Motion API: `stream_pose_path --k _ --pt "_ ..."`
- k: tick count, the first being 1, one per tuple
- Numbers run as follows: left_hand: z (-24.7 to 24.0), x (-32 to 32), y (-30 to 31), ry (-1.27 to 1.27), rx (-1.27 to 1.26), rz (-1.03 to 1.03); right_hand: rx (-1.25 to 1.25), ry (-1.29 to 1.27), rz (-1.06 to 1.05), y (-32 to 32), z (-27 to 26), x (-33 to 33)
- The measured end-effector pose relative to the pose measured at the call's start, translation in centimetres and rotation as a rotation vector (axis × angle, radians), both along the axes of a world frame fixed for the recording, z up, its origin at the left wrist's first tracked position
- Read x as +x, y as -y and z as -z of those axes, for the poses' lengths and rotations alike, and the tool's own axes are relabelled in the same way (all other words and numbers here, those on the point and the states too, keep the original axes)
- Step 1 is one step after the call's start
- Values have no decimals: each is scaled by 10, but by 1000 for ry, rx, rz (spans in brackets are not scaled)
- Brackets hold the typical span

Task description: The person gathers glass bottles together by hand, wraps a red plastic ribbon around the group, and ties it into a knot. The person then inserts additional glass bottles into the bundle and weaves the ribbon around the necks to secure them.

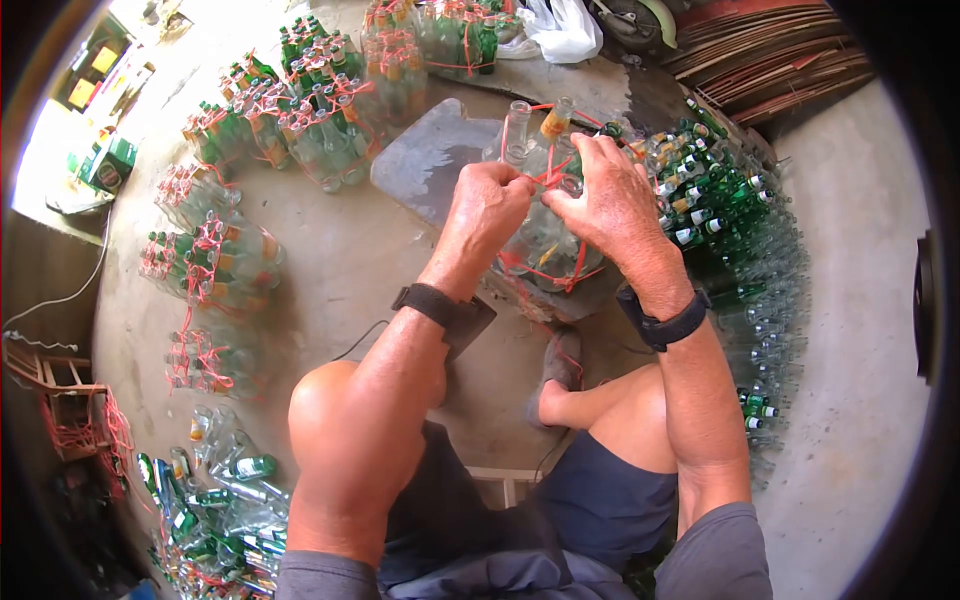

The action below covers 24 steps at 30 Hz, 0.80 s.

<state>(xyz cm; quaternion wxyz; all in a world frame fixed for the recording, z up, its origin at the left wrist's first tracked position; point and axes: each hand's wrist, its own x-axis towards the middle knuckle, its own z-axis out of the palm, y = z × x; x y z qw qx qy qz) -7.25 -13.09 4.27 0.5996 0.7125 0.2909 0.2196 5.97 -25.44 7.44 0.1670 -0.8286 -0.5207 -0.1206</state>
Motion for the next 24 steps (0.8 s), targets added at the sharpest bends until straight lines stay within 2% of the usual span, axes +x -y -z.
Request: stream_pose_path --k 3,8,11,15,18,20,24 --pt "-9 2 5 -67 -73 -96 25 28 -7 0 2 1" --pt "-8 4 5 -74 18 -130 19 10 10 0 0 -2" --pt "0 4 -1 -32 129 -108 -33 -58 60 -1 -2 -5" --pt "-4 -3 -10 -27 155 -43 -19 -66 58 -1 0 -4" --pt "-9 -6 -8 -110 176 -35 5 -59 48 0 1 -5" --pt "-4 -5 -8 -69 342 -45 32 -55 35 0 2 -6" --pt "-1 -6 -9 6 506 -47 31 -70 39 0 4 -5"
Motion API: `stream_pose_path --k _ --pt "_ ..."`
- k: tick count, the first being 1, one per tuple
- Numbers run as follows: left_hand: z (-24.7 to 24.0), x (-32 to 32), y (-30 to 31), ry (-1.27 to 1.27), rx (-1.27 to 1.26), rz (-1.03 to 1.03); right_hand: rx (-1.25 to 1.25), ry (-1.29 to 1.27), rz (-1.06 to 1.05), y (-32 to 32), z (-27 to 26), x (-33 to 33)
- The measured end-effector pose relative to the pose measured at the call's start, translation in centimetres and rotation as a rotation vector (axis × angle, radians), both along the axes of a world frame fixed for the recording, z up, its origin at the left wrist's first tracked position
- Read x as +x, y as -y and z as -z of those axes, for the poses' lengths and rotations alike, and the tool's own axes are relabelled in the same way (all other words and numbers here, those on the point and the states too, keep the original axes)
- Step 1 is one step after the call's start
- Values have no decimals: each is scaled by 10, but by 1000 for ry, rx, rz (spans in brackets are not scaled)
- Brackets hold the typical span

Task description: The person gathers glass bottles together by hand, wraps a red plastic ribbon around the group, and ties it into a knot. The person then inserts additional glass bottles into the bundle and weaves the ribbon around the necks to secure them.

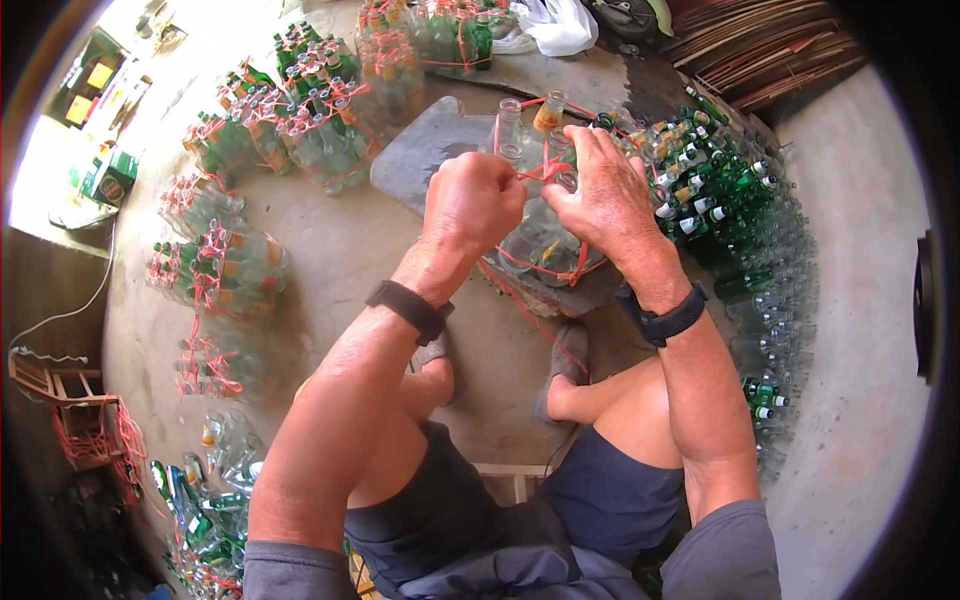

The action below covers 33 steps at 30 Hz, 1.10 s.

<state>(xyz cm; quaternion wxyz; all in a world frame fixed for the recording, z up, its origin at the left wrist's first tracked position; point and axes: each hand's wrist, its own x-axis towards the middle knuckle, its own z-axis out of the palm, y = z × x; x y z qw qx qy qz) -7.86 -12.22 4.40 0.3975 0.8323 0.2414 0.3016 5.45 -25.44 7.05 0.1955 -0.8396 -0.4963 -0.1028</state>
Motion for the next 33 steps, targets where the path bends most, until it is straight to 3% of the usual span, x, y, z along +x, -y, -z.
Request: stream_pose_path --k 2,14,27,33 --pt "-6 -1 0 -100 252 14 4 26 7 0 3 2" --pt "-30 8 -13 -147 595 137 -66 -102 60 -7 2 3" --pt "-37 42 -37 -167 631 195 57 -15 17 -3 2 -5" --pt "-36 53 -47 -238 524 179 63 -18 8 -3 2 -5"
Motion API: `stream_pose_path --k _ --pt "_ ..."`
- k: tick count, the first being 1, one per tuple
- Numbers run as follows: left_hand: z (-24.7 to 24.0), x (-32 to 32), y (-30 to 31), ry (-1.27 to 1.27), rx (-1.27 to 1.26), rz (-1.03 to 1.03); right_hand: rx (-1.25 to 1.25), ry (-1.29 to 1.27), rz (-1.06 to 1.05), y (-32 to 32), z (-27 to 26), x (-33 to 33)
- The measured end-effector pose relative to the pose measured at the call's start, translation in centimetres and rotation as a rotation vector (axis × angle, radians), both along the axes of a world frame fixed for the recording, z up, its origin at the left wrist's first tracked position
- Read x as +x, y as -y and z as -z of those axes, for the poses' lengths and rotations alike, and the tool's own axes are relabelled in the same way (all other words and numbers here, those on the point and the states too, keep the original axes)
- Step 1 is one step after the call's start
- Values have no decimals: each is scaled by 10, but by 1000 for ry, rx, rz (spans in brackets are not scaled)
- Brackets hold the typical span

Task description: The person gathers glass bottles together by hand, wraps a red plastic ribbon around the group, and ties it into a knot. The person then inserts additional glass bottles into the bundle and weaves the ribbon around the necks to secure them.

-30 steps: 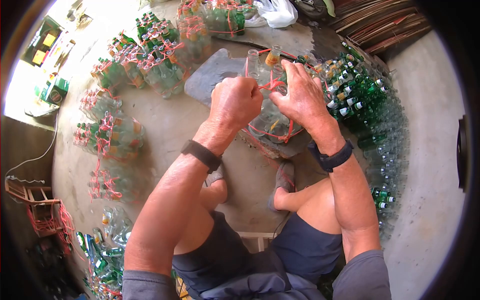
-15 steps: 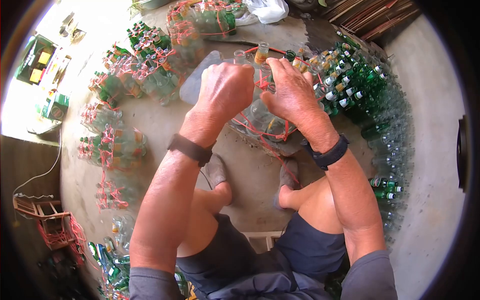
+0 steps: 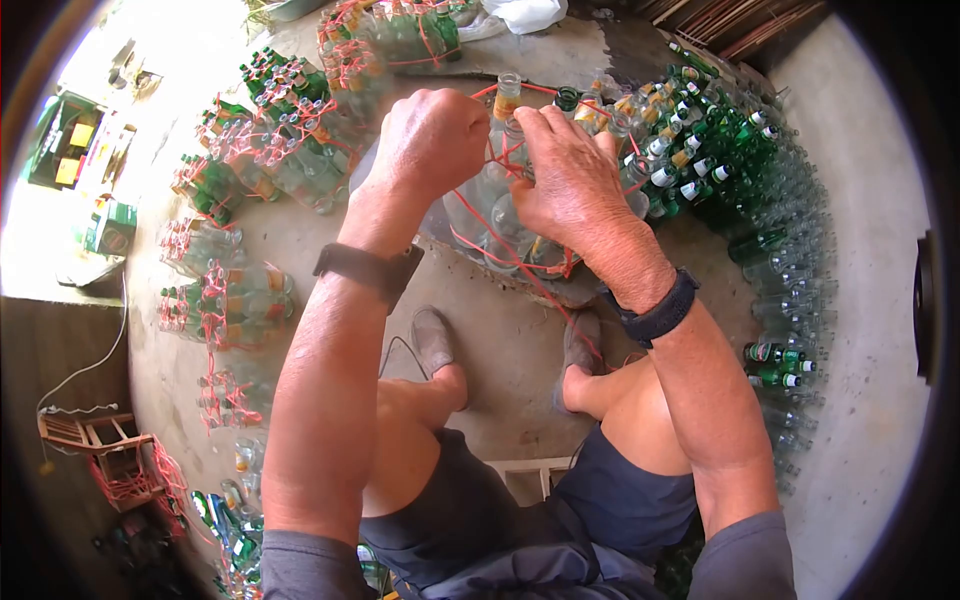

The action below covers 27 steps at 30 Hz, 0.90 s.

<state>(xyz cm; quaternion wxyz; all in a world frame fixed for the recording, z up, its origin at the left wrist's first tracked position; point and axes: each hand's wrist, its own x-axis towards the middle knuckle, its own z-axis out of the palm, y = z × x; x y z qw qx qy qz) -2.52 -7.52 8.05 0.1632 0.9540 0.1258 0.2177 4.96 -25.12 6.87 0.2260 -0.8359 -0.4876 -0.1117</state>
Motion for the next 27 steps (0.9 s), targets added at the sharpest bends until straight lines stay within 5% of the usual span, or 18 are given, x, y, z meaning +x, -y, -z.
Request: stream_pose_path --k 12,27 --pt "-7 8 -29 -188 -411 50 47 39 9 -1 1 -1" --pt "14 -8 -48 -210 -416 29 18 12 24 -1 2 -3"
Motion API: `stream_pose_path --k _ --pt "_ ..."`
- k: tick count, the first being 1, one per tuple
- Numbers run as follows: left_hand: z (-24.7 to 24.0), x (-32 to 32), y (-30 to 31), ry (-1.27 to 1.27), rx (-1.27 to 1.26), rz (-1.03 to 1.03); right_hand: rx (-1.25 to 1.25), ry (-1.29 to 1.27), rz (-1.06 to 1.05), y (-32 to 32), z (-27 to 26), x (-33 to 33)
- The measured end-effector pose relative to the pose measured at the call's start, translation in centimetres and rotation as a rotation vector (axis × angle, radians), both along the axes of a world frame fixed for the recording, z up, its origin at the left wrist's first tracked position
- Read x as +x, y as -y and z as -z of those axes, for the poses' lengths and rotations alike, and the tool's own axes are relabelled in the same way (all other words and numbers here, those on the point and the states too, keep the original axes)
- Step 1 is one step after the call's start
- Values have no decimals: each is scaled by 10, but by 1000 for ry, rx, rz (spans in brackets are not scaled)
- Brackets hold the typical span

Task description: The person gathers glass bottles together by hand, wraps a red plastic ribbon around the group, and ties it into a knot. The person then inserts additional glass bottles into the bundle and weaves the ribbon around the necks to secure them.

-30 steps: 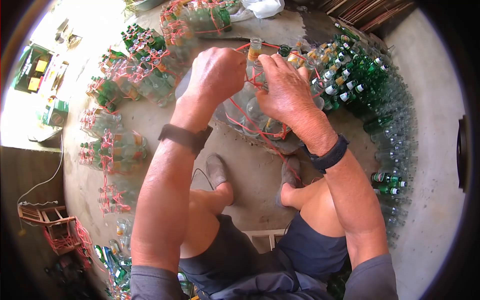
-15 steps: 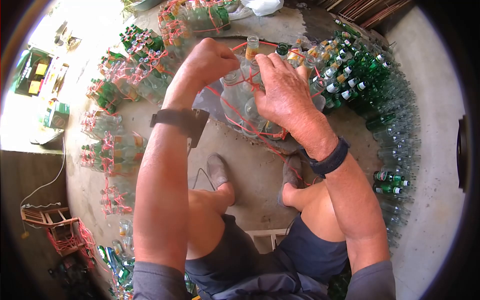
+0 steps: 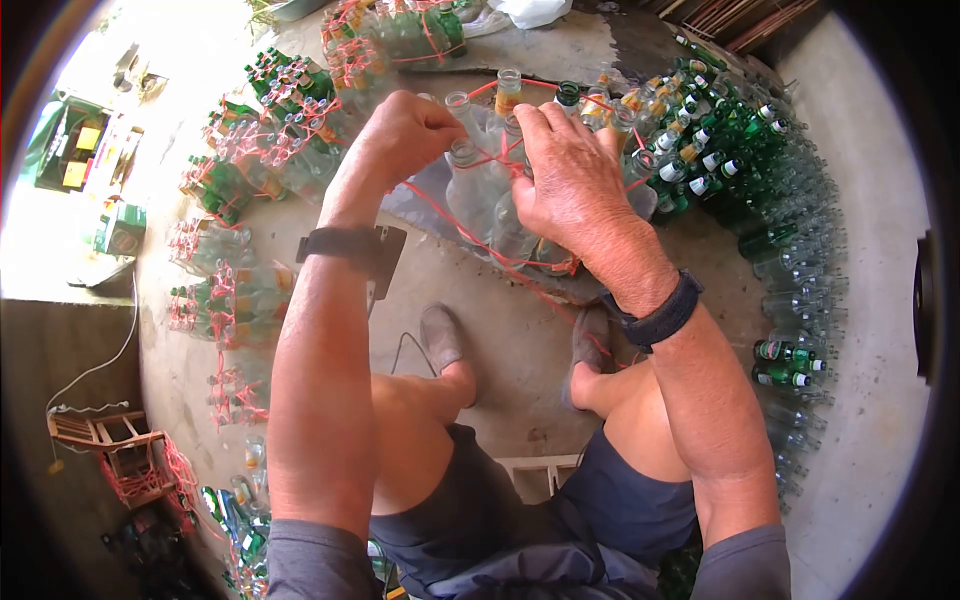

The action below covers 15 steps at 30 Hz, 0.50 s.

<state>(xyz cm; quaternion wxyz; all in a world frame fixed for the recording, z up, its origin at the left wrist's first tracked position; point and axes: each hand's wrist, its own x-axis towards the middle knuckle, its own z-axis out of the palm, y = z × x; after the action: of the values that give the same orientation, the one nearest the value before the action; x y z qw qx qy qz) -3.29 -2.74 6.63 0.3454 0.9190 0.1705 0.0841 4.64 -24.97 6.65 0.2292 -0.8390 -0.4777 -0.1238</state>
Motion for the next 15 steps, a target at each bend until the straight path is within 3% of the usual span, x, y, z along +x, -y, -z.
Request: stream_pose_path --k 15 --pt "1 -15 21 57 -16 -114 -5 29 -45 11 1 6"
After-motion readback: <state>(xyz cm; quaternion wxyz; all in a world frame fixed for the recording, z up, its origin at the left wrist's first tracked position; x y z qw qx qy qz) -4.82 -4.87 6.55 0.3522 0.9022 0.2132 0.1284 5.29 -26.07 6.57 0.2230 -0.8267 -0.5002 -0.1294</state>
